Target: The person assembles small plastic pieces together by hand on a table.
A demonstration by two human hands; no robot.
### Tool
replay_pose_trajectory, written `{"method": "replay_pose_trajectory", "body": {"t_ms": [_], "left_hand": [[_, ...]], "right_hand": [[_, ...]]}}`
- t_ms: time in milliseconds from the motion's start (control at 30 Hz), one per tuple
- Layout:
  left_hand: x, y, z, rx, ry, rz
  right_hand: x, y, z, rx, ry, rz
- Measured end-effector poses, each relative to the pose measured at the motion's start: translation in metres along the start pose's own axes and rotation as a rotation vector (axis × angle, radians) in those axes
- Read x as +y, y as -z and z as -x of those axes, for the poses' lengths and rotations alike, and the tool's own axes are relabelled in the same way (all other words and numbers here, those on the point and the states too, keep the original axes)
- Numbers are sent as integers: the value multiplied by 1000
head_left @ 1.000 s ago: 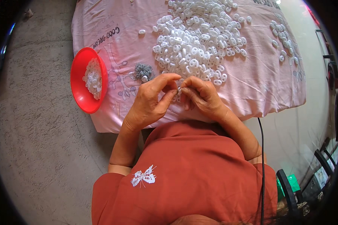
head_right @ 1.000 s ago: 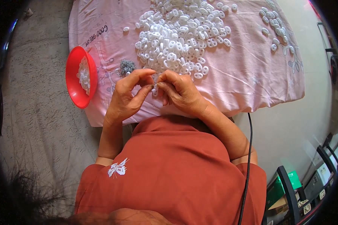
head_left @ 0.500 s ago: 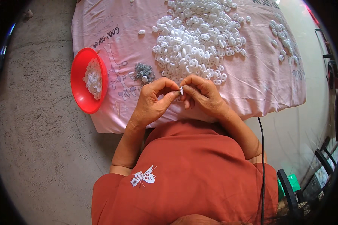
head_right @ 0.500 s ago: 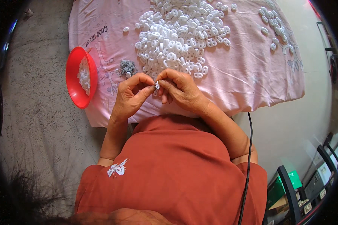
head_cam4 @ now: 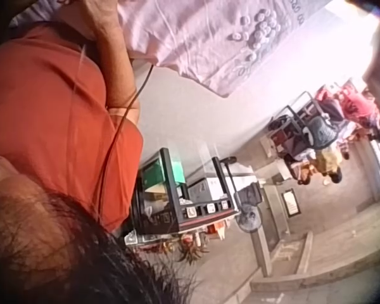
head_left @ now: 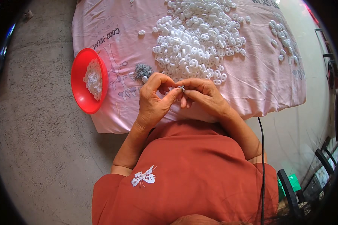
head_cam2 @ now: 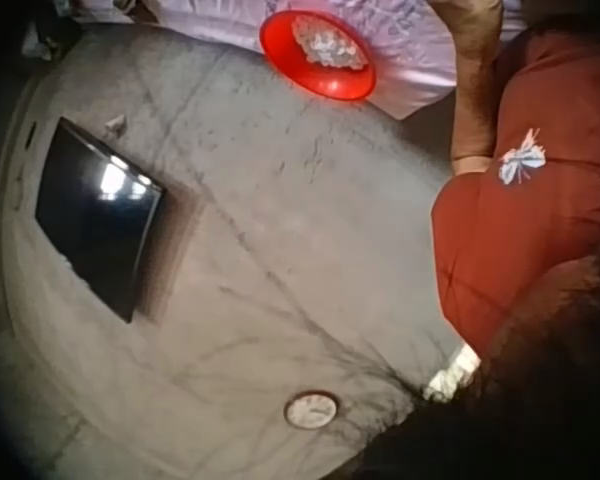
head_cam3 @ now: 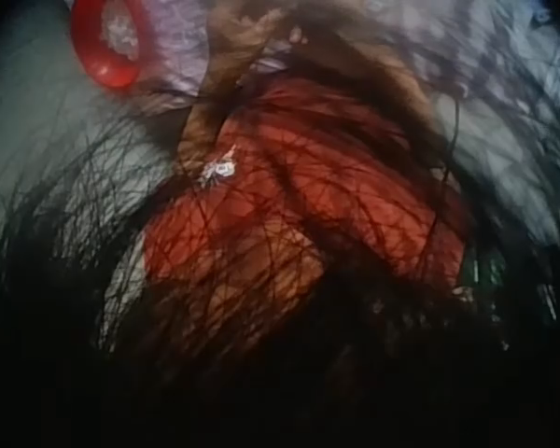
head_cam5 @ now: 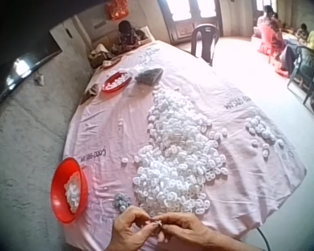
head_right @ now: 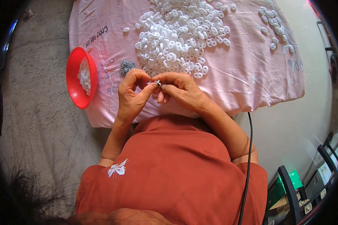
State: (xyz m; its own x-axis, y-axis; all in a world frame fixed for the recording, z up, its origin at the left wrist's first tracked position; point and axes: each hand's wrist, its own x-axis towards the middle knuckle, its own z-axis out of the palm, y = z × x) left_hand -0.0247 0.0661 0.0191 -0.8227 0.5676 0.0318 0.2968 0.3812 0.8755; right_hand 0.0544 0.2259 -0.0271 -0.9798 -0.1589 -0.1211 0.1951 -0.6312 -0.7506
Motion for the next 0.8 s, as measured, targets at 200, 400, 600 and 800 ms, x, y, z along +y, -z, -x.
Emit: {"method": "replay_pose_trajectory", "body": {"t_ms": [200,400,600,800], "left_hand": [[2,0,2,27,2,4],[-4,-1,6,-19,72,148],[-2,-2,8,-33,73,166],[-1,-4,9,-9,71,102]], "right_hand": [[-4,-1,0,11,-48,52],[-3,0,-1,46,-93,39],[-6,1,1,59,-145,33],[-4,-1,1,51,-129,53]]}}
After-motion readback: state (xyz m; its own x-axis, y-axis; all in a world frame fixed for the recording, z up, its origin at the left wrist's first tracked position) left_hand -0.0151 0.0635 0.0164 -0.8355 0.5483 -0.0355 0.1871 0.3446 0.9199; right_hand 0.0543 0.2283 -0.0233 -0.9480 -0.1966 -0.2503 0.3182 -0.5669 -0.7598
